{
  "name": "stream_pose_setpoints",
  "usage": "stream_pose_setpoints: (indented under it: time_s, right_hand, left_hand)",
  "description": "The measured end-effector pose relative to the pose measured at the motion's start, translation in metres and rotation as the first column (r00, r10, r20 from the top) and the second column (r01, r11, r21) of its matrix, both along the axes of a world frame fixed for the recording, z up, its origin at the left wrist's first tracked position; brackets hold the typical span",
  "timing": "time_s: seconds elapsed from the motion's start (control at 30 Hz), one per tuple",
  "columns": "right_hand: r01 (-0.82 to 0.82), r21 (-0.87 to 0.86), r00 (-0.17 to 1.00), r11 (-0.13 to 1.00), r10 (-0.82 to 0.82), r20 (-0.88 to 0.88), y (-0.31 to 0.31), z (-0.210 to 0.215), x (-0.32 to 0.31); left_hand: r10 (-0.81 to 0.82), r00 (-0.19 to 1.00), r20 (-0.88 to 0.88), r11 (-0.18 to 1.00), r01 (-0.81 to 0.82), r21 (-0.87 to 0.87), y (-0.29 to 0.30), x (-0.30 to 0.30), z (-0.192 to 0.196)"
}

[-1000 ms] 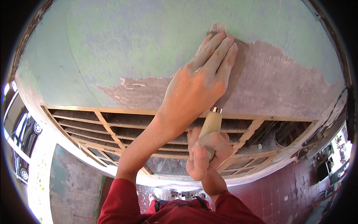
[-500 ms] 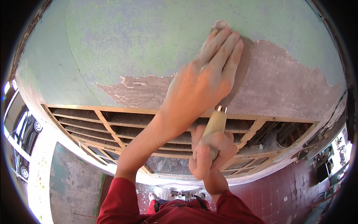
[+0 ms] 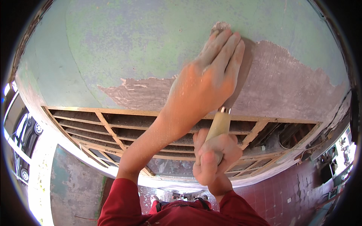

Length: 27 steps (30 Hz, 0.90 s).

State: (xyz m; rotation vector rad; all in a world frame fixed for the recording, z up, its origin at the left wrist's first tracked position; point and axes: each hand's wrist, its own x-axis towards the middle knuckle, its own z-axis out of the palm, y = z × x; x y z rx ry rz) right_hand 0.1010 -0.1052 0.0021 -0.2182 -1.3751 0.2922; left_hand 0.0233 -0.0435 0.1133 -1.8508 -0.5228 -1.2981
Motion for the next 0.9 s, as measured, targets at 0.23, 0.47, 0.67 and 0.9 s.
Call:
stream_pose_setpoints:
  time_s: [0.23,0.47,0.67,0.9]
  right_hand:
    - [-0.013,-0.027,1.0,1.0,0.013,-0.002,0.0,0.005,0.002]
    - [0.006,0.013,1.0,1.0,-0.006,0.015,0.002,-0.001,0.003]
    - [-0.021,-0.02,1.0,1.0,0.021,0.005,-0.002,-0.021,-0.002]
    - [-0.018,0.025,0.992,1.0,0.015,0.128,-0.005,-0.062,0.008]
  left_hand:
    - [0.03,0.999,-0.02,0.993,-0.028,0.111,0.006,0.0,0.01]
    - [0.005,1.0,-0.009,0.999,-0.005,0.048,0.002,-0.001,0.002]
    - [0.015,0.999,-0.028,0.998,-0.017,-0.058,-0.007,-0.005,-0.015]
    - [-0.012,0.999,0.037,0.98,0.019,-0.199,-0.018,-0.006,-0.058]
